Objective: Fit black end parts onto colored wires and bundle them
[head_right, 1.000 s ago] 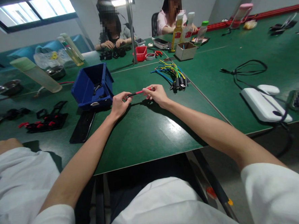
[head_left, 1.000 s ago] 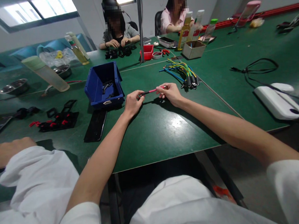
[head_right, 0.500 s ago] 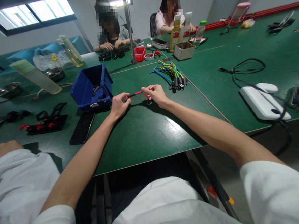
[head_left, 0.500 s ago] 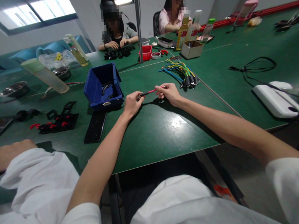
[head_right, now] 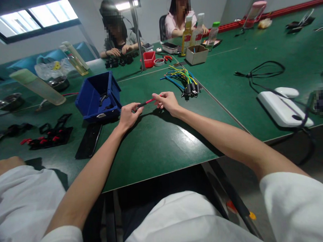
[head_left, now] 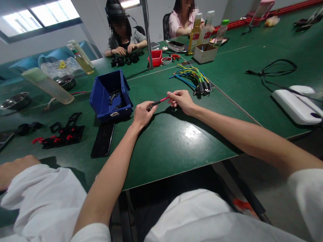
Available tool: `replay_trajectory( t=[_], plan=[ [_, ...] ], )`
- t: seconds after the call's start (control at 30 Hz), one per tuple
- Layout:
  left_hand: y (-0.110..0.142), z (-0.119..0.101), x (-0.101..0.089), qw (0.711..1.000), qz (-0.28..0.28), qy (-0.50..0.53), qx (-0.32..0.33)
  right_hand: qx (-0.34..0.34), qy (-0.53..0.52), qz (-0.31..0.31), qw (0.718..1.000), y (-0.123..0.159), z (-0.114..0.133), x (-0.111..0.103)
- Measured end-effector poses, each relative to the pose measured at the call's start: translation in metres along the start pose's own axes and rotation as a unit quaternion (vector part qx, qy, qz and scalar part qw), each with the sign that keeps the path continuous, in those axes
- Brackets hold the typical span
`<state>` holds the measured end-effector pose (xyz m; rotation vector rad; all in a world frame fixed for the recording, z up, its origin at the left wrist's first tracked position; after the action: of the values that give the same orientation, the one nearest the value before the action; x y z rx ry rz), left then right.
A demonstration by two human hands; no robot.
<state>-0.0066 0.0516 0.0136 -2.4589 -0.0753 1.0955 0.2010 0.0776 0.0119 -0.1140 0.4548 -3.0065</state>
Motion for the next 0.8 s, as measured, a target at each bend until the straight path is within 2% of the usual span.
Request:
replay_trajectory(
  t=[0.23, 0.43, 0.8],
  plan=[
    [0.001, 0.0, 0.0, 1.0, 0.023, -0.008, 0.009, -0.003, -0.021, -0.006, 1.0, 0.0, 0.003, 0.0],
    [0.003, -0.004, 0.0, 0.997, 0.045, -0.058, 0.024, -0.004, -0.03, -0.002, 1.0, -0.001, 0.001, 0.0],
    [0.015, -0.03, 0.004, 0.979, 0.097, -0.169, 0.06, 0.001, -0.06, 0.136, 0.989, 0.009, 0.009, 0.013]
  ],
)
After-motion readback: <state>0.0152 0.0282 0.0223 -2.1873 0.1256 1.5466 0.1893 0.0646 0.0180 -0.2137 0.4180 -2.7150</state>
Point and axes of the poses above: each hand's wrist, its own y-axis away from the middle knuckle, its own x-axis out of the palm, z = x × y, the point moved 2 cm from there along -y, towards the middle knuckle, and after that the axes turned 10 degrees about -x, right-handed, at the moved point
